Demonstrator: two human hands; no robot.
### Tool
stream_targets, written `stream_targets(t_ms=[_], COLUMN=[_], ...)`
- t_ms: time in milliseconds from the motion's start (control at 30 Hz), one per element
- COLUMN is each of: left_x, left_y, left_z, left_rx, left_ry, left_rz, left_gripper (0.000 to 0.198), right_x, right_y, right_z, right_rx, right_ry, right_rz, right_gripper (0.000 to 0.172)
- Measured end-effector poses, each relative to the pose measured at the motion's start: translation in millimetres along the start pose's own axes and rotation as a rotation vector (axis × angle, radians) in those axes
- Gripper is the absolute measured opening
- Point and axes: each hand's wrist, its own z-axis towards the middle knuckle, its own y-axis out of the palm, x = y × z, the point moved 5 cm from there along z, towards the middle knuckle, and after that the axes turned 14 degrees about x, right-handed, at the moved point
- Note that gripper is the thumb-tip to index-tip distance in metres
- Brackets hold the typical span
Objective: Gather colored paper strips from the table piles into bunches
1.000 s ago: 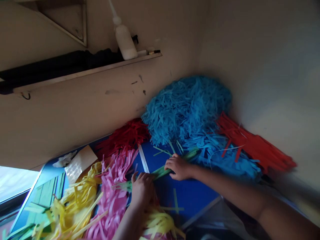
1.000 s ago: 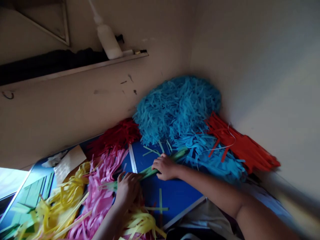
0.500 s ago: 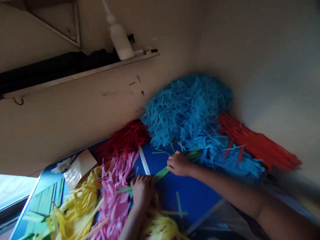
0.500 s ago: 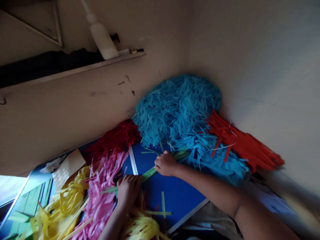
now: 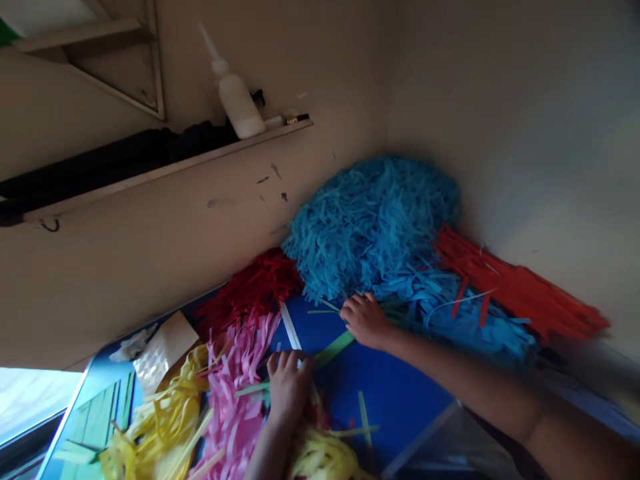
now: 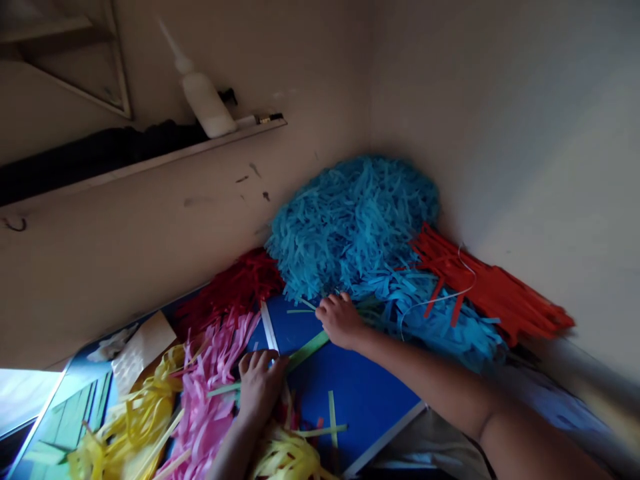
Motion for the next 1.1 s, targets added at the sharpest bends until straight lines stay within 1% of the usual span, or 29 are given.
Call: stream_targets(t_ms=[67, 133, 167, 200, 267, 333, 467, 533, 633, 667, 733, 833, 900, 967, 1100], left_x=[6.1, 12.3, 15.4, 18.4, 23.2, 26.4, 28.1, 26.4, 20.1, 16.8, 7.7, -7.8, -15.1, -18.8, -19.3], left_y=[-5.3, -11.3, -14.0, -16.1, -17.9, -16.4, -8.0, -5.3, -4.3, -4.0, -2.8, 1.9, 6.3, 10.2, 15.5], left_z=[0.7, 1.4, 1.6, 1.7, 1.9, 2.0, 2.3, 1.7, -1.9, -3.6, -6.8, -10.5, -12.1, -13.0, -11.4], left_rx=[-0.003, 0.022, 0.041, 0.059, 0.092, 0.114, 0.123, 0.124, 0.115, 0.105, 0.083, 0.057, 0.048, 0.046, 0.047], left_ry=[0.104, 0.176, 0.200, 0.213, 0.198, 0.158, 0.108, 0.095, 0.083, 0.080, 0.061, 0.011, -0.017, -0.043, -0.088], left_rz=[-0.036, -0.049, -0.050, -0.050, -0.047, -0.052, -0.067, -0.068, -0.074, -0.078, -0.090, -0.122, -0.147, -0.160, -0.155], left_gripper=[0.033, 0.039, 0.038, 0.033, 0.023, 0.018, 0.021, 0.025, 0.027, 0.027, 0.027, 0.022, 0.021, 0.022, 0.026], right_x=[-14.2, -26.3, -28.7, -28.9, -25.6, -21.0, -21.9, -28.3, -33.5, -30.9, -18.8, 4.8, 15.6, 20.8, 23.0], right_y=[-3.0, 1.4, 5.5, 9.6, 16.1, 19.1, 16.4, 12.5, 12.0, 13.4, 15.6, 16.2, 17.6, 20.3, 27.0], right_z=[-4.7, -11.6, -13.8, -14.7, -13.5, -10.2, -4.9, -4.8, -9.0, -10.7, -13.3, -14.3, -13.2, -11.1, -7.2], right_rx=[0.004, -0.019, -0.029, -0.029, -0.016, -0.007, -0.028, -0.004, 0.003, -0.012, -0.034, -0.033, -0.035, -0.037, -0.036], right_ry=[-0.216, -0.410, -0.456, -0.471, -0.452, -0.401, -0.320, -0.329, -0.388, -0.386, -0.325, -0.165, -0.088, -0.045, 0.010], right_rz=[0.042, 0.069, 0.066, 0.059, 0.064, 0.083, 0.085, 0.080, 0.057, 0.052, 0.067, 0.165, 0.211, 0.228, 0.239], right_gripper=[0.013, 0.012, 0.013, 0.016, 0.023, 0.026, 0.022, 0.016, 0.016, 0.016, 0.019, 0.012, 0.007, 0.005, 0.011])
